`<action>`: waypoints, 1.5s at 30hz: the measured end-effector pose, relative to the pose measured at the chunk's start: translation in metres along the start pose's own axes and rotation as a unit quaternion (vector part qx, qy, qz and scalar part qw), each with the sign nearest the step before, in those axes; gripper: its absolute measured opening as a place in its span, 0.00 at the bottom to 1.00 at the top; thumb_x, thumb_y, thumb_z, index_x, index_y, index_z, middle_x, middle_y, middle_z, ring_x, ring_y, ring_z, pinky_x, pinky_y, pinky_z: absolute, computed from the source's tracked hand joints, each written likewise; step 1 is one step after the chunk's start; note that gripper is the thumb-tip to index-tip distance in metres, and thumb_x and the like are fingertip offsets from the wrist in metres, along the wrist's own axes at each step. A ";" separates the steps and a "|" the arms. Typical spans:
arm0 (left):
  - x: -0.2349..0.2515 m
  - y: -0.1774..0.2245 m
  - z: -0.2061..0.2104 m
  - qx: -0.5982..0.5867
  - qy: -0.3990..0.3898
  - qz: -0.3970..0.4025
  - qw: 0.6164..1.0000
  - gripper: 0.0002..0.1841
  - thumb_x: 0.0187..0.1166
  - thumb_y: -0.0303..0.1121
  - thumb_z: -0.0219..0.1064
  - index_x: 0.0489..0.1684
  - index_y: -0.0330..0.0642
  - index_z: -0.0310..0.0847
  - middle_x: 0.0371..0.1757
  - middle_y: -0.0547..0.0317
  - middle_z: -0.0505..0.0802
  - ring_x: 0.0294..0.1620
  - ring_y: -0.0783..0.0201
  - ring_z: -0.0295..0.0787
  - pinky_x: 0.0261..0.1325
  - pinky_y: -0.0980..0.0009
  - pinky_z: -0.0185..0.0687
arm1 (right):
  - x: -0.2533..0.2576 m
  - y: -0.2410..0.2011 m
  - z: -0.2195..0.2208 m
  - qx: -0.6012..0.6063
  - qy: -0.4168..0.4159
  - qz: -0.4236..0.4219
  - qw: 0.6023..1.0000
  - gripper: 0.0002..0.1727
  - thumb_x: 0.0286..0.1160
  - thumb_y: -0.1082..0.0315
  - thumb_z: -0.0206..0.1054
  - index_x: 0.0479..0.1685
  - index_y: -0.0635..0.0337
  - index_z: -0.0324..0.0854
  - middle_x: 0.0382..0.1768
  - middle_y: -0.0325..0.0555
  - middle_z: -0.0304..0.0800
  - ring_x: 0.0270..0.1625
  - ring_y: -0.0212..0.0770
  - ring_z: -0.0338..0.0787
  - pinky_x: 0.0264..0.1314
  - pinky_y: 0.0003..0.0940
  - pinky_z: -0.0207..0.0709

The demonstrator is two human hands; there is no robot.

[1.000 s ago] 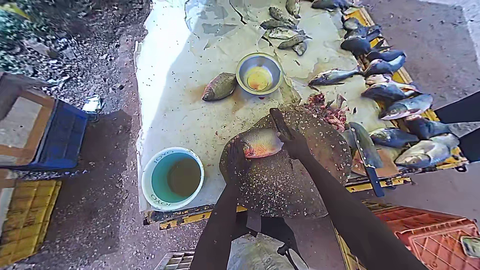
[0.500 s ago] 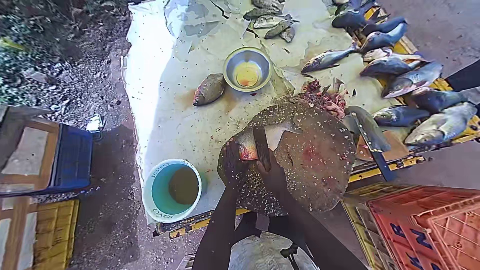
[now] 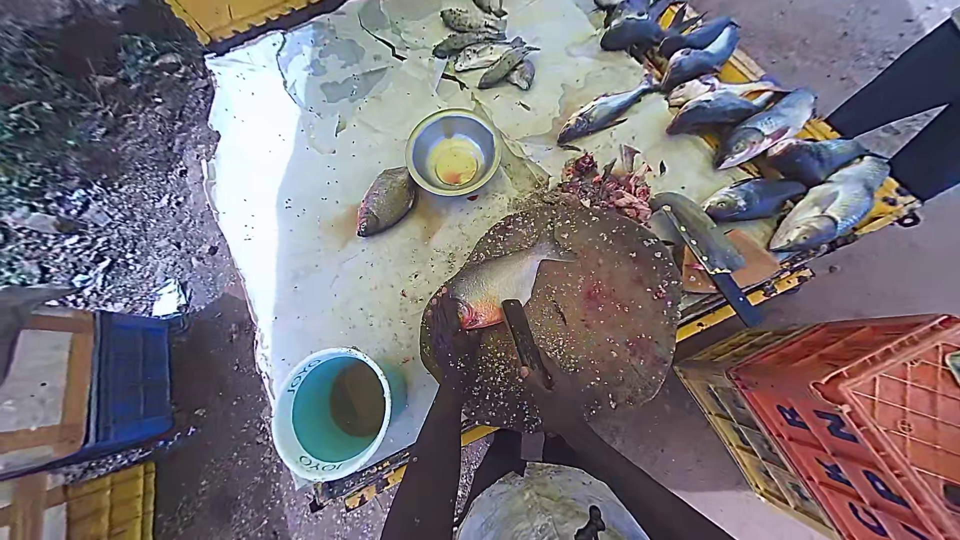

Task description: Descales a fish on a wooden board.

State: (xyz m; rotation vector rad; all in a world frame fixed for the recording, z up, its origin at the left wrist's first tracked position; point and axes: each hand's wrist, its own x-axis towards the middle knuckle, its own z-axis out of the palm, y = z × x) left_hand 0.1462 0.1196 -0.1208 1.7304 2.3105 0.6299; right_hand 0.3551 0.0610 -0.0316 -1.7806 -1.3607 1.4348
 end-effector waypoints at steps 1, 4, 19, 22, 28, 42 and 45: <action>0.001 0.000 0.002 -0.007 -0.001 -0.005 1.000 0.53 0.72 0.61 0.69 0.96 0.43 0.47 0.95 0.50 0.60 0.96 0.52 0.52 0.97 0.50 0.42 | 0.016 -0.008 -0.016 0.011 0.001 -0.016 1.000 0.38 0.83 0.49 0.67 0.90 0.55 0.65 0.58 0.50 0.93 0.48 0.36 0.93 0.56 0.37 0.87; 0.000 0.003 0.001 -0.002 0.010 0.002 1.000 0.53 0.72 0.62 0.69 0.96 0.43 0.49 0.95 0.50 0.61 0.95 0.51 0.52 0.96 0.51 0.42 | 0.100 -0.043 -0.045 -0.075 0.051 -0.012 0.996 0.37 0.84 0.41 0.64 0.92 0.37 0.62 0.45 0.58 0.91 0.38 0.54 0.90 0.42 0.59 0.83; 0.072 0.083 -0.046 0.176 -0.263 -0.005 0.949 0.79 0.47 0.87 0.65 0.94 0.29 0.40 0.94 0.28 0.49 0.96 0.35 0.39 0.93 0.40 0.38 | 0.012 0.067 -0.172 -0.345 0.076 0.095 0.931 0.47 0.77 0.31 0.61 0.94 0.42 0.58 0.50 0.65 0.94 0.50 0.71 0.93 0.53 0.74 0.80; 0.098 0.107 0.002 0.156 -0.198 0.101 0.962 0.71 0.50 0.85 0.67 0.91 0.34 0.54 0.91 0.31 0.62 0.93 0.35 0.53 0.91 0.39 0.47 | 0.012 0.067 -0.165 -0.351 0.066 0.105 0.928 0.46 0.77 0.32 0.62 0.94 0.41 0.58 0.49 0.64 0.94 0.49 0.69 0.94 0.51 0.73 0.81; 0.093 0.225 0.088 -0.025 -0.268 0.151 0.951 0.60 0.76 0.78 0.48 0.97 0.35 0.35 0.97 0.37 0.42 0.98 0.42 0.30 0.95 0.40 0.23 | 0.011 0.063 -0.165 -0.355 0.076 0.116 0.925 0.45 0.76 0.31 0.62 0.93 0.38 0.60 0.52 0.62 0.94 0.51 0.69 0.93 0.52 0.73 0.81; -0.010 -0.065 -0.191 -0.056 0.138 -0.193 0.970 0.44 0.80 0.56 0.66 0.89 0.33 0.61 0.86 0.29 0.69 0.88 0.37 0.63 0.89 0.46 0.55 | 0.017 0.063 -0.165 -0.302 0.084 0.089 0.946 0.45 0.77 0.33 0.64 0.93 0.41 0.60 0.57 0.61 0.92 0.58 0.65 0.93 0.60 0.70 0.80; -0.041 -0.143 -0.228 -0.038 -0.041 -0.277 0.959 0.23 0.91 0.44 0.58 0.66 0.32 0.84 0.57 0.37 0.93 0.56 0.45 0.91 0.66 0.45 0.81 | 0.011 0.061 -0.163 -0.310 0.087 0.112 0.940 0.46 0.76 0.30 0.61 0.93 0.40 0.59 0.58 0.59 0.93 0.59 0.63 0.93 0.61 0.69 0.80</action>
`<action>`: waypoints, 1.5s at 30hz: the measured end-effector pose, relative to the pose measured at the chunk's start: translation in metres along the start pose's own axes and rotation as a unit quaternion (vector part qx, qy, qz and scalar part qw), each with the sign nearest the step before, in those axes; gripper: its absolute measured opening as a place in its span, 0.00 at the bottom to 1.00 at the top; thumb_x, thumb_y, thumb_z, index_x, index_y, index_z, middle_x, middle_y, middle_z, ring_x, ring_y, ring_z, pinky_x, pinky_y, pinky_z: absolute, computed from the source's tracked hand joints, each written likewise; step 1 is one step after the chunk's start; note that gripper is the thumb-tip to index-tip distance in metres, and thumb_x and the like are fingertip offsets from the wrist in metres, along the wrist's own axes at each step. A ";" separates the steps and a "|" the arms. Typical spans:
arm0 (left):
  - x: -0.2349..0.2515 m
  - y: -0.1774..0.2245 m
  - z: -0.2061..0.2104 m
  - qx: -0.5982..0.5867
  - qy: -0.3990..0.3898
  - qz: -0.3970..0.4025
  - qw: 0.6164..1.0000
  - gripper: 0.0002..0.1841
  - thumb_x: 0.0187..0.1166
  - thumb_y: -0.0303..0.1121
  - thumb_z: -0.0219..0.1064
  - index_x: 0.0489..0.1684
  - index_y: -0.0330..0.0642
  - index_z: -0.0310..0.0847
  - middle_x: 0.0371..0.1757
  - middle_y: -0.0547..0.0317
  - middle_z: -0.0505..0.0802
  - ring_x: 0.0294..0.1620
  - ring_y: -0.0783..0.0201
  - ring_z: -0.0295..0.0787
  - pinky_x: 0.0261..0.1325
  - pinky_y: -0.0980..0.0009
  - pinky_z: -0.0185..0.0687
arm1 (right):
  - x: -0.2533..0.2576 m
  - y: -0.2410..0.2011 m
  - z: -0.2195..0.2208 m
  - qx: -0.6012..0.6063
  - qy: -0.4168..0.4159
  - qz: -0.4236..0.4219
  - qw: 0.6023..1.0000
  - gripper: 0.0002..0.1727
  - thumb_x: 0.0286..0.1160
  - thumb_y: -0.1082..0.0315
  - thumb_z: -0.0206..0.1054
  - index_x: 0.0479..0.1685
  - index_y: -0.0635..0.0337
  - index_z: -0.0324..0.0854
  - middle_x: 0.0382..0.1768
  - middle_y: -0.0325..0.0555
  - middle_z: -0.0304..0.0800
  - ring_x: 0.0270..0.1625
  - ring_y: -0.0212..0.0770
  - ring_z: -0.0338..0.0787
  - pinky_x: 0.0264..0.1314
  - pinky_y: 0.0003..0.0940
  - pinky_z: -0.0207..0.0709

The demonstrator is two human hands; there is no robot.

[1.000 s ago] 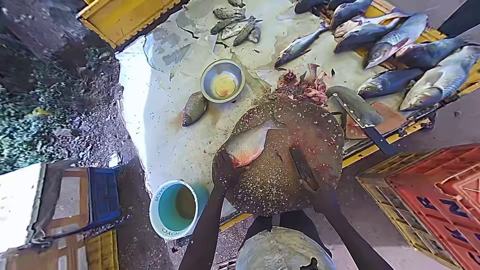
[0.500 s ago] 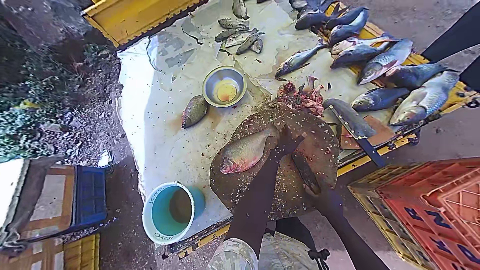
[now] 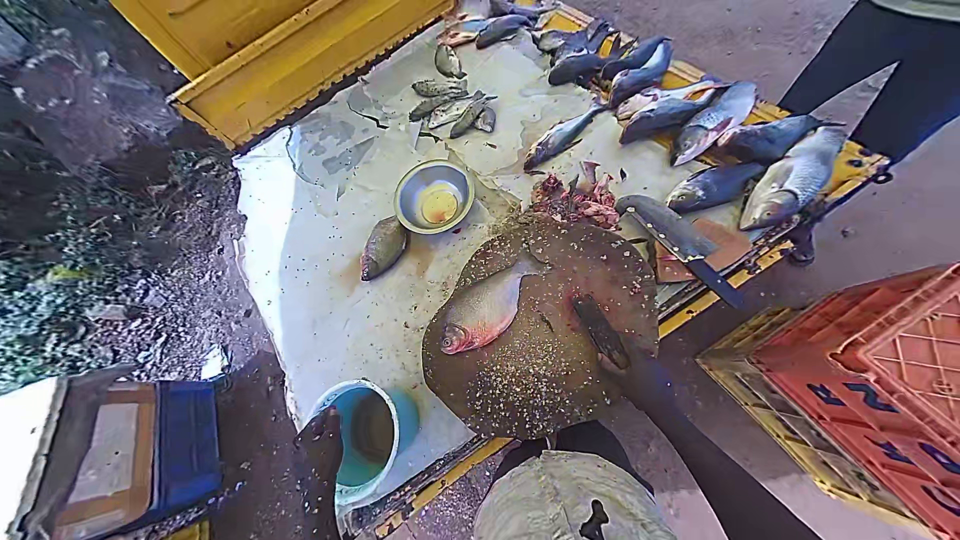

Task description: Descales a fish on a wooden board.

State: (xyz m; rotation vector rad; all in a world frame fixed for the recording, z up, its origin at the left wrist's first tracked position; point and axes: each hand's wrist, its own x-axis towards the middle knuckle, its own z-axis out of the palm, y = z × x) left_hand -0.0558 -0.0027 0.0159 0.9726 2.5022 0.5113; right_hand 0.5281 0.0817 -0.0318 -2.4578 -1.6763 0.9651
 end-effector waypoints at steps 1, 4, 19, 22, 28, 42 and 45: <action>0.014 -0.017 0.006 0.062 -0.080 -0.010 0.995 0.22 0.92 0.43 0.57 0.62 0.33 0.86 0.55 0.38 0.94 0.56 0.45 0.92 0.65 0.44 0.83 | 0.000 -0.003 -0.002 -0.009 -0.001 0.005 1.000 0.46 0.76 0.29 0.60 0.93 0.39 0.59 0.57 0.59 0.93 0.59 0.63 0.92 0.61 0.68 0.81; 0.008 -0.032 0.062 0.235 -0.184 0.037 0.954 0.24 0.92 0.41 0.55 0.75 0.30 0.77 0.76 0.32 0.82 0.82 0.38 0.74 0.84 0.41 0.64 | -0.003 -0.005 -0.003 -0.015 -0.004 0.010 1.000 0.45 0.76 0.30 0.60 0.92 0.38 0.60 0.57 0.58 0.93 0.59 0.62 0.92 0.61 0.67 0.81; -0.045 0.157 0.171 0.159 -0.073 0.326 0.929 0.47 0.76 0.64 0.63 0.96 0.52 0.53 0.95 0.46 0.58 0.96 0.45 0.50 0.93 0.42 0.47 | 0.059 -0.116 0.003 0.142 -0.019 -0.091 0.986 0.40 0.76 0.34 0.68 0.88 0.37 0.69 0.58 0.57 0.92 0.58 0.61 0.92 0.60 0.71 0.80; -0.038 0.184 0.221 0.207 -0.023 0.324 0.923 0.51 0.66 0.62 0.71 0.95 0.59 0.53 0.96 0.41 0.52 0.95 0.34 0.46 0.87 0.30 0.45 | 0.122 -0.168 0.010 0.137 -0.007 -0.106 0.985 0.43 0.75 0.33 0.66 0.91 0.37 0.64 0.59 0.57 0.92 0.58 0.63 0.92 0.57 0.73 0.81; -0.013 0.202 0.192 0.150 -0.084 0.296 0.940 0.48 0.71 0.63 0.70 0.94 0.56 0.56 0.92 0.45 0.66 0.92 0.45 0.61 0.90 0.45 0.57 | 0.000 -0.133 0.057 0.337 -0.114 -0.067 0.932 0.37 0.79 0.43 0.67 0.86 0.46 0.71 0.61 0.49 0.92 0.58 0.41 0.92 0.65 0.46 0.84; -0.013 0.189 0.142 0.149 -0.264 0.270 0.914 0.40 0.71 0.43 0.72 0.90 0.62 0.64 0.75 0.48 0.87 0.75 0.43 0.82 0.76 0.36 0.72 | 0.012 -0.088 0.028 0.307 -0.132 -0.113 0.936 0.34 0.78 0.43 0.71 0.83 0.43 0.76 0.64 0.49 0.91 0.62 0.44 0.91 0.70 0.52 0.82; -0.025 0.194 0.143 0.115 -0.280 0.276 0.912 0.36 0.72 0.45 0.71 0.86 0.60 0.70 0.72 0.50 0.89 0.74 0.48 0.84 0.77 0.39 0.73 | 0.021 -0.101 0.028 0.244 -0.068 -0.076 0.964 0.35 0.74 0.39 0.72 0.79 0.44 0.77 0.51 0.56 0.93 0.51 0.55 0.92 0.57 0.64 0.82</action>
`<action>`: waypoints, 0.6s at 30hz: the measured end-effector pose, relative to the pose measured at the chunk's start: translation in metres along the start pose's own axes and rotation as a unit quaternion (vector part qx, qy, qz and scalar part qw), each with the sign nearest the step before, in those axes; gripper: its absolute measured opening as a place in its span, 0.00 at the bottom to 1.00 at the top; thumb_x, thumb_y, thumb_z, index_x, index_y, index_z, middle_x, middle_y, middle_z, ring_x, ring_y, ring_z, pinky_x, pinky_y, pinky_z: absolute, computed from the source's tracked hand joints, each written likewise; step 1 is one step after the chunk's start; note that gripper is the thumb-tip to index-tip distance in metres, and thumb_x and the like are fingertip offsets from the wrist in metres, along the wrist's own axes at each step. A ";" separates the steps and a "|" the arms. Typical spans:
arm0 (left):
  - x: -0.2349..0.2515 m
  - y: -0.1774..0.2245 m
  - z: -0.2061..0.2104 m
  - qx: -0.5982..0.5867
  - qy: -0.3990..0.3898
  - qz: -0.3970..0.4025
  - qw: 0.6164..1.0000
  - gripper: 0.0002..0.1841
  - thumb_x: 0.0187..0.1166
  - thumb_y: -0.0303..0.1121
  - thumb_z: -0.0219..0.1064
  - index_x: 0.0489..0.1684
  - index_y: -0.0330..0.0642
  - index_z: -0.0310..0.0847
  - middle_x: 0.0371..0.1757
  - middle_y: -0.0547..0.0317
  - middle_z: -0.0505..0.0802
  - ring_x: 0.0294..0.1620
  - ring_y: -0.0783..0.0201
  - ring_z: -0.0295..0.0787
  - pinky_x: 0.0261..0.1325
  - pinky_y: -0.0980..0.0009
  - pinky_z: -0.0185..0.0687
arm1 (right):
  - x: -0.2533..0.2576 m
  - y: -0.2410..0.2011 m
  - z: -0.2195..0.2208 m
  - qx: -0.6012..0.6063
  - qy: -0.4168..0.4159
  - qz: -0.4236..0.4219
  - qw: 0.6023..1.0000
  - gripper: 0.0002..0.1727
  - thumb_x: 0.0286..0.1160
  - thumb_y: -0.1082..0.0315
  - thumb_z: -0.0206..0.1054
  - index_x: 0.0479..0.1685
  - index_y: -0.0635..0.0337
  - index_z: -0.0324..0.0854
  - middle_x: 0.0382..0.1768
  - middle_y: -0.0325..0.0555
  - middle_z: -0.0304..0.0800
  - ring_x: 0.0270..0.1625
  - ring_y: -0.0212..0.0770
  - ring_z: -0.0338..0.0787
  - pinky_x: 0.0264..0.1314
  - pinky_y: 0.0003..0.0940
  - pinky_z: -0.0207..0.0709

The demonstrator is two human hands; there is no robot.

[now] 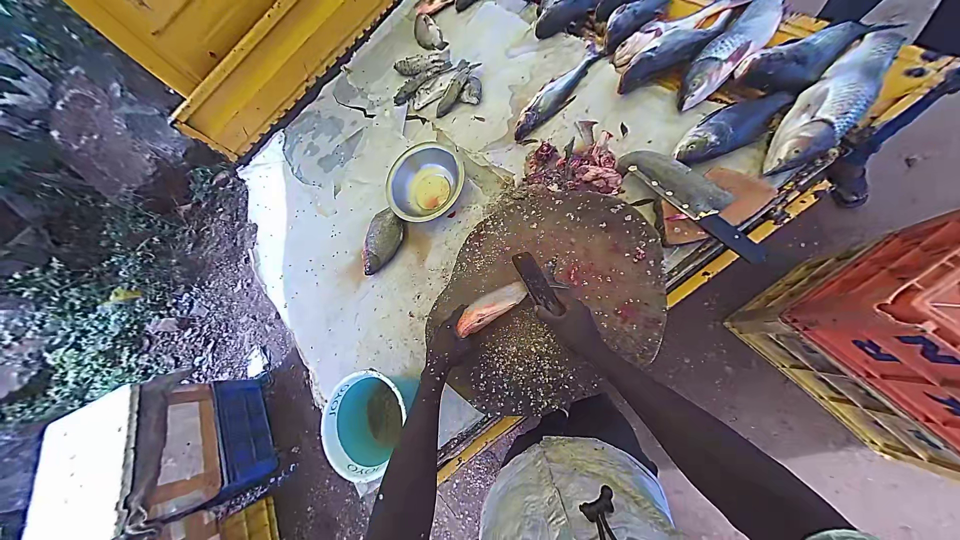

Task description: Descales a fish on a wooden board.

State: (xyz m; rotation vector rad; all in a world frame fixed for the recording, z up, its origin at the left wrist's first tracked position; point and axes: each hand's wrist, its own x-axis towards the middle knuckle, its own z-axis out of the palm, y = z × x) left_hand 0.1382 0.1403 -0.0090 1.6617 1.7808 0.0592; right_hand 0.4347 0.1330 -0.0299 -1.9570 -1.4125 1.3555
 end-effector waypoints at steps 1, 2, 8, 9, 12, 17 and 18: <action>0.008 0.000 -0.008 -0.003 0.008 0.001 1.000 0.35 0.71 0.45 0.72 0.84 0.59 0.72 0.71 0.50 0.89 0.73 0.49 0.85 0.76 0.40 0.74 | -0.005 -0.014 0.001 -0.029 -0.027 -0.014 0.999 0.39 0.74 0.37 0.70 0.84 0.41 0.73 0.53 0.54 0.93 0.54 0.54 0.93 0.60 0.62 0.82; 0.018 -0.002 -0.016 -0.018 0.019 0.004 1.000 0.34 0.71 0.44 0.73 0.83 0.57 0.74 0.70 0.49 0.89 0.73 0.49 0.85 0.77 0.41 0.74 | -0.003 -0.023 -0.004 -0.042 -0.053 -0.042 0.997 0.40 0.73 0.36 0.69 0.87 0.38 0.70 0.57 0.50 0.93 0.57 0.51 0.92 0.63 0.60 0.82; 0.004 0.007 0.011 0.009 0.038 -0.034 0.999 0.39 0.71 0.48 0.72 0.88 0.58 0.67 0.71 0.46 0.89 0.73 0.43 0.84 0.75 0.39 0.74 | 0.002 -0.016 0.015 -0.016 0.001 -0.028 0.999 0.36 0.75 0.40 0.70 0.83 0.43 0.74 0.51 0.54 0.93 0.51 0.53 0.93 0.58 0.62 0.83; 0.003 0.010 0.011 0.016 0.059 -0.041 0.997 0.39 0.70 0.49 0.72 0.88 0.57 0.68 0.70 0.46 0.89 0.71 0.42 0.85 0.74 0.39 0.75 | -0.007 -0.025 0.013 -0.011 -0.028 -0.045 0.999 0.37 0.74 0.39 0.70 0.84 0.42 0.73 0.55 0.52 0.93 0.55 0.50 0.92 0.62 0.58 0.83; -0.014 0.026 0.026 0.041 0.068 -0.080 0.994 0.40 0.74 0.48 0.70 0.92 0.63 0.61 0.76 0.47 0.85 0.75 0.42 0.81 0.77 0.38 0.71 | -0.007 -0.015 -0.011 -0.020 -0.100 -0.071 0.992 0.39 0.72 0.37 0.73 0.85 0.35 0.73 0.63 0.46 0.92 0.62 0.44 0.91 0.70 0.54 0.81; -0.013 0.041 0.058 0.077 0.108 -0.121 0.984 0.48 0.69 0.54 0.76 0.94 0.62 0.56 0.82 0.38 0.77 0.71 0.38 0.84 0.68 0.40 0.81 | -0.037 -0.002 0.008 -0.048 -0.051 -0.005 0.998 0.37 0.76 0.39 0.68 0.83 0.46 0.73 0.55 0.52 0.93 0.54 0.50 0.93 0.61 0.57 0.84; -0.015 0.040 0.058 0.092 0.090 -0.122 0.984 0.48 0.70 0.54 0.75 0.94 0.62 0.55 0.83 0.38 0.76 0.69 0.38 0.85 0.66 0.42 0.83 | -0.057 -0.002 0.006 -0.014 -0.091 -0.004 0.996 0.36 0.77 0.41 0.68 0.84 0.45 0.73 0.56 0.48 0.93 0.53 0.44 0.93 0.61 0.51 0.85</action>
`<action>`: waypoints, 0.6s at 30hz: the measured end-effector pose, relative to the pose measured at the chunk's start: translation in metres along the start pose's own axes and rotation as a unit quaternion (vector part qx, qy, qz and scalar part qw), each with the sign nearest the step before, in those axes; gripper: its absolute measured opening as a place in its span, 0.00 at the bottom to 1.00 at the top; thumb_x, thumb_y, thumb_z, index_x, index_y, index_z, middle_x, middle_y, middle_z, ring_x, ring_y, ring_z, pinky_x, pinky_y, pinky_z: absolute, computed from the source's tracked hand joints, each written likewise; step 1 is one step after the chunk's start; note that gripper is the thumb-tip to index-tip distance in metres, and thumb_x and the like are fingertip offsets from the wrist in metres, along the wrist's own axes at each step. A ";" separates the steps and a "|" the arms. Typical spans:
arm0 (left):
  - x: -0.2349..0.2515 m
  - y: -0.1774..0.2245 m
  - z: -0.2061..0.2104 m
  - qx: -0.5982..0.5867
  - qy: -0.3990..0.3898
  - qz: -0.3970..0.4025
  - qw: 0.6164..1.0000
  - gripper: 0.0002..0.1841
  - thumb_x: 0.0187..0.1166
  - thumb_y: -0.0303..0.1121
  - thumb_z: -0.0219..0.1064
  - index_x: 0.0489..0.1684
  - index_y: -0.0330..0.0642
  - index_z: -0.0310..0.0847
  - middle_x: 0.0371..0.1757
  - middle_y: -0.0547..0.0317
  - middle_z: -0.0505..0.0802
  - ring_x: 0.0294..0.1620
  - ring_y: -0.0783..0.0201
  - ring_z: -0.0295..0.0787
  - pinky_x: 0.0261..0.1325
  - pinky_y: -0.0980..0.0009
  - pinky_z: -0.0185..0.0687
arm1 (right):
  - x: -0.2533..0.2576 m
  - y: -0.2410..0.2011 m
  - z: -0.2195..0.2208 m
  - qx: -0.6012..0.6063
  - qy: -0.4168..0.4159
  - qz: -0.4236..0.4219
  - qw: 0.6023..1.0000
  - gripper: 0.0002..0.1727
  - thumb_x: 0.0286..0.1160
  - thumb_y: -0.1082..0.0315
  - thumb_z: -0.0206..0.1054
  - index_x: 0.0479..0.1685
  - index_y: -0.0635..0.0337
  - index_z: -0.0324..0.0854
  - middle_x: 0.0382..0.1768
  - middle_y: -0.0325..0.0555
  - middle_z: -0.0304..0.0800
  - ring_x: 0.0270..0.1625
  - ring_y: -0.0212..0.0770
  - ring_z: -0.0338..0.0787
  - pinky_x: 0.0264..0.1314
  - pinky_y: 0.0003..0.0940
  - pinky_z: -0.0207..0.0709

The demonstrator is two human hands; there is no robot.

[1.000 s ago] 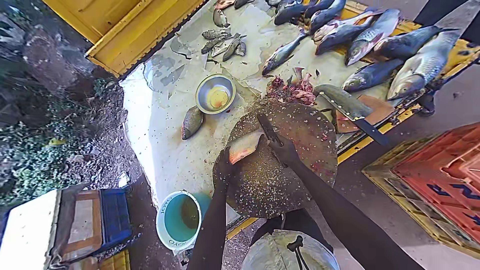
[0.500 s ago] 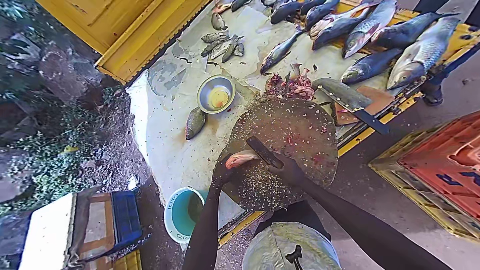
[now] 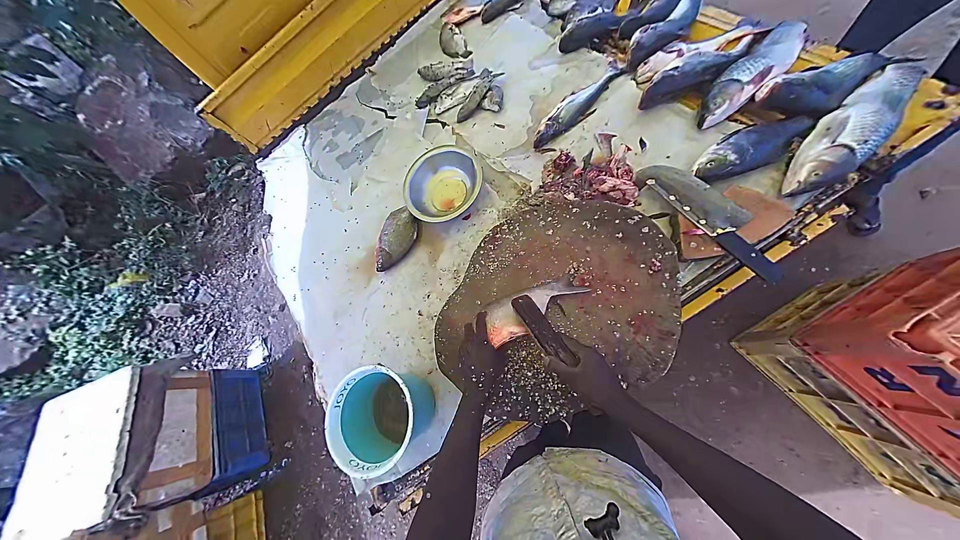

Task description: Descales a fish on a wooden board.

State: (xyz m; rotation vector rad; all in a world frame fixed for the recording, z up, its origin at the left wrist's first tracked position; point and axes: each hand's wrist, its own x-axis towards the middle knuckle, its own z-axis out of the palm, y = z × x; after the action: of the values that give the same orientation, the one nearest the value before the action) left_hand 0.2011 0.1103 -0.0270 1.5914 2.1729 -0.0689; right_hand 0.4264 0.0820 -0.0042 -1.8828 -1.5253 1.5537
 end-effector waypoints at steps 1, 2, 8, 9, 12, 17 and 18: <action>-0.008 -0.007 0.000 0.022 -0.021 0.004 1.000 0.47 0.71 0.52 0.74 0.95 0.63 0.53 0.84 0.38 0.73 0.66 0.38 0.86 0.64 0.42 0.84 | -0.018 0.004 0.002 0.049 -0.037 0.005 0.998 0.33 0.78 0.45 0.70 0.81 0.45 0.77 0.55 0.47 0.92 0.52 0.40 0.92 0.59 0.46 0.85; 0.000 -0.002 -0.002 0.032 -0.019 0.012 0.999 0.47 0.72 0.49 0.73 0.96 0.63 0.51 0.86 0.37 0.71 0.66 0.37 0.86 0.63 0.42 0.84 | -0.008 0.002 -0.012 0.071 -0.048 0.002 0.996 0.31 0.78 0.47 0.71 0.79 0.45 0.79 0.58 0.45 0.93 0.55 0.38 0.93 0.62 0.44 0.85; -0.001 -0.003 0.014 0.016 0.021 0.022 0.999 0.48 0.69 0.47 0.75 0.95 0.62 0.54 0.87 0.34 0.69 0.72 0.33 0.81 0.66 0.38 0.79 | -0.003 -0.004 0.005 -0.050 0.031 0.019 0.998 0.38 0.75 0.39 0.68 0.85 0.42 0.72 0.54 0.49 0.93 0.53 0.48 0.93 0.60 0.56 0.85; 0.001 -0.005 0.013 0.023 0.016 0.027 0.999 0.48 0.68 0.48 0.75 0.95 0.63 0.53 0.88 0.34 0.67 0.73 0.32 0.80 0.67 0.38 0.80 | -0.022 -0.007 0.006 -0.035 -0.009 0.009 0.999 0.37 0.75 0.39 0.69 0.85 0.41 0.72 0.56 0.46 0.93 0.55 0.44 0.93 0.62 0.51 0.85; -0.003 -0.007 0.022 0.020 0.016 0.030 0.999 0.48 0.68 0.45 0.75 0.95 0.63 0.54 0.88 0.33 0.67 0.76 0.30 0.77 0.70 0.37 0.77 | -0.015 0.000 -0.024 -0.017 -0.027 0.009 0.999 0.34 0.77 0.42 0.72 0.84 0.39 0.75 0.61 0.44 0.92 0.59 0.40 0.92 0.67 0.47 0.83; 0.002 -0.005 0.011 0.015 0.023 0.033 0.999 0.49 0.66 0.48 0.76 0.94 0.62 0.54 0.87 0.36 0.70 0.74 0.33 0.79 0.68 0.39 0.79 | 0.001 0.002 -0.003 -0.089 0.056 0.028 0.994 0.38 0.78 0.40 0.66 0.87 0.44 0.69 0.55 0.54 0.93 0.55 0.52 0.93 0.62 0.59 0.83; 0.005 -0.008 0.007 0.017 0.021 0.038 0.999 0.50 0.65 0.50 0.77 0.95 0.61 0.54 0.86 0.35 0.70 0.73 0.33 0.80 0.67 0.39 0.80 | -0.013 0.001 0.004 -0.053 0.025 0.026 0.998 0.36 0.79 0.41 0.66 0.85 0.45 0.71 0.55 0.51 0.92 0.54 0.48 0.93 0.61 0.54 0.84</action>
State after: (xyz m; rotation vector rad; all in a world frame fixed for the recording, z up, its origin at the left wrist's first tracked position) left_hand 0.1945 0.1096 -0.0369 1.7066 2.1516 -0.0510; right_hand 0.4253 0.0689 0.0008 -2.0185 -1.5782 1.4606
